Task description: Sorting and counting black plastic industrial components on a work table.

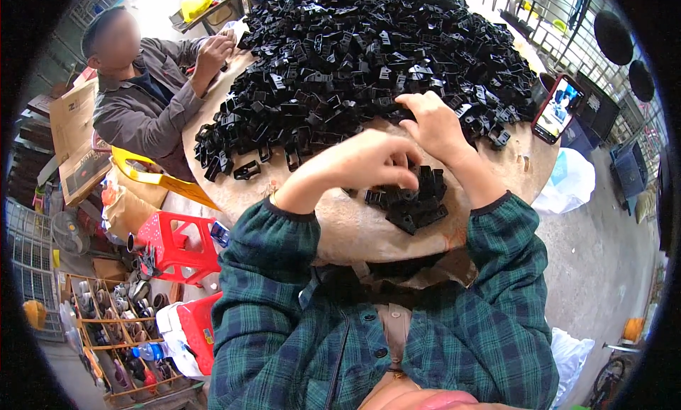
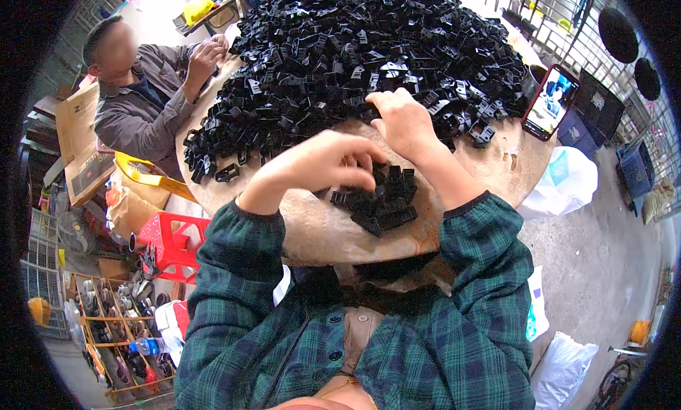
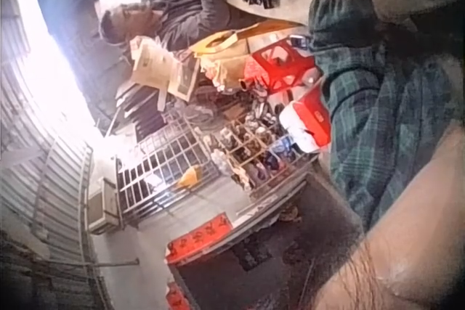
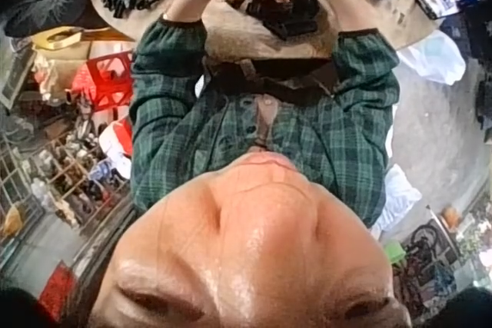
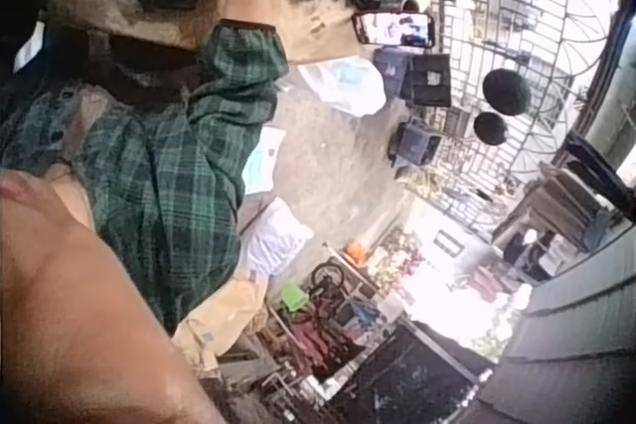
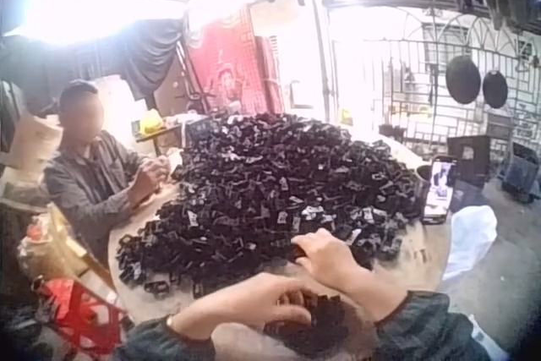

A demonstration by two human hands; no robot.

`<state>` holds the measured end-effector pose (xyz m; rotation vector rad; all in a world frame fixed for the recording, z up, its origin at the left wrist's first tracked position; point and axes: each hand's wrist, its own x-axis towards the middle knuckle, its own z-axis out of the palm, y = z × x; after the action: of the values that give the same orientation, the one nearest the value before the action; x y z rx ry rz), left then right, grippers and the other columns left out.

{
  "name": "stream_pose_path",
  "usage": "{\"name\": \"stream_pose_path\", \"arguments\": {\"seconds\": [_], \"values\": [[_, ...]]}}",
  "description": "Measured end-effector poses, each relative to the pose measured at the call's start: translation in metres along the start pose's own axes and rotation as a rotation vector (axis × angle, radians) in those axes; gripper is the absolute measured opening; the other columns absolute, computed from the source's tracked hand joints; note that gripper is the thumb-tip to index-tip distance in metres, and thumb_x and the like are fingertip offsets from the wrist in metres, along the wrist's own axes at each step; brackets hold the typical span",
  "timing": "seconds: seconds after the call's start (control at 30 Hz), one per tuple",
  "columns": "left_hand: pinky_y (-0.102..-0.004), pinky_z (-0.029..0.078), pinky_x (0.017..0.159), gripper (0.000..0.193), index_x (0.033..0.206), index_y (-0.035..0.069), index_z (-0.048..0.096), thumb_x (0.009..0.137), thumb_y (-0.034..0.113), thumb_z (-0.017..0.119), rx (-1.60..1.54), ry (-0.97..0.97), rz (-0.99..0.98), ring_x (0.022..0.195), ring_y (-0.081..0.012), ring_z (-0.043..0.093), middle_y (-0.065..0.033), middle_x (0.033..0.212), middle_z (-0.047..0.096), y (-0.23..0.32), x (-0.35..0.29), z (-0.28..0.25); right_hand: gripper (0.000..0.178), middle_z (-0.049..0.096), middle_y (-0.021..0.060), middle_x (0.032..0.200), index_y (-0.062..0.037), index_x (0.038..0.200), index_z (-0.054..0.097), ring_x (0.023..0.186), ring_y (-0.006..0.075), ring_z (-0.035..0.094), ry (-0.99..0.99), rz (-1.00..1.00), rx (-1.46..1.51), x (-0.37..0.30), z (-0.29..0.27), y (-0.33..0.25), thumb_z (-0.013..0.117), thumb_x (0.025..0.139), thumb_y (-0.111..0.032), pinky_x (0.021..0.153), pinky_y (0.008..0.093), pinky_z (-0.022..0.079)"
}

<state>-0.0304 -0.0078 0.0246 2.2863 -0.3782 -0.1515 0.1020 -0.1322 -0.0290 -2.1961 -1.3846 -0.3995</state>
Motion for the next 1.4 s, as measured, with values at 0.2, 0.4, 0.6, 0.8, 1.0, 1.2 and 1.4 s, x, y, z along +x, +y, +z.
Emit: {"name": "stream_pose_path", "arguments": {"seconds": [0.2, 0.4, 0.6, 0.8, 1.0, 1.2, 1.4], "values": [[-0.0369, 0.048, 0.073, 0.018, 0.086, 0.002, 0.066, 0.074, 0.015, 0.063, 0.598, 0.746, -0.100, 0.078, -0.0305, 0.061, -0.0159, 0.081, 0.064, -0.071, 0.030, -0.066, 0.030, 0.059, 0.0084, 0.084, -0.0087, 0.100, 0.056, 0.085, 0.0255, 0.055, 0.046, -0.075, -0.055, 0.000, 0.003, 0.003, 0.060, 0.070, -0.005, 0.074, 0.0346, 0.047], [-0.0398, 0.045, 0.079, 0.035, 0.084, -0.001, 0.065, 0.074, 0.032, 0.062, 0.994, 0.698, -0.546, 0.089, -0.0352, 0.056, -0.0198, 0.089, 0.059, -0.106, 0.060, -0.096, 0.018, 0.063, 0.0094, 0.084, -0.0061, 0.090, 0.062, 0.077, 0.0264, 0.059, 0.069, -0.106, 0.080, -0.001, 0.005, 0.007, 0.058, 0.072, -0.008, 0.069, 0.0332, 0.049], [-0.0386, 0.046, 0.081, 0.022, 0.085, 0.001, 0.065, 0.074, 0.017, 0.056, 0.997, 0.756, -0.623, 0.098, -0.0317, 0.049, -0.0157, 0.103, 0.054, -0.104, 0.069, -0.088, 0.021, 0.065, 0.0132, 0.090, -0.0031, 0.096, 0.063, 0.068, 0.0237, 0.062, 0.143, -0.075, 0.332, -0.002, 0.001, 0.009, 0.056, 0.077, -0.007, 0.062, 0.0279, 0.049], [-0.0382, 0.045, 0.076, 0.016, 0.080, 0.001, 0.065, 0.074, 0.013, 0.056, 0.917, 0.975, -0.249, 0.081, -0.0302, 0.058, -0.0146, 0.080, 0.063, -0.090, 0.040, -0.091, 0.017, 0.063, 0.0109, 0.077, -0.0009, 0.094, 0.062, 0.067, 0.0213, 0.061, 0.322, -0.021, 0.529, 0.003, -0.006, 0.007, 0.056, 0.078, -0.002, 0.064, 0.0291, 0.048], [-0.0342, 0.048, 0.061, 0.013, 0.093, 0.001, 0.058, 0.081, -0.001, 0.052, 0.477, 0.899, 0.159, 0.069, -0.0315, 0.062, -0.0191, 0.077, 0.060, -0.035, 0.030, -0.021, 0.022, 0.061, 0.0074, 0.091, 0.0030, 0.108, 0.054, 0.081, 0.0147, 0.062, 0.036, 0.324, 1.251, 0.004, -0.002, 0.006, 0.047, 0.087, 0.001, 0.070, 0.0259, 0.052], [-0.0326, 0.048, 0.061, 0.013, 0.096, 0.002, 0.056, 0.084, 0.000, 0.049, 0.299, 0.951, 0.115, 0.068, -0.0275, 0.060, -0.0162, 0.079, 0.059, -0.033, 0.044, 0.009, 0.022, 0.060, 0.0098, 0.095, 0.0038, 0.108, 0.050, 0.079, 0.0188, 0.064, -0.056, 0.439, 1.428, 0.002, -0.003, 0.001, 0.043, 0.090, -0.007, 0.070, 0.0306, 0.055], [-0.0280, 0.050, 0.068, 0.023, 0.107, -0.001, 0.054, 0.084, 0.002, 0.053, -0.178, 0.873, -0.020, 0.078, -0.0170, 0.062, -0.0120, 0.086, 0.062, -0.027, 0.045, 0.017, 0.019, 0.061, 0.0090, 0.092, 0.0044, 0.105, 0.052, 0.078, 0.0165, 0.063, 0.101, 0.398, 1.322, 0.001, 0.002, 0.001, 0.047, 0.088, -0.003, 0.069, 0.0302, 0.055]]}}
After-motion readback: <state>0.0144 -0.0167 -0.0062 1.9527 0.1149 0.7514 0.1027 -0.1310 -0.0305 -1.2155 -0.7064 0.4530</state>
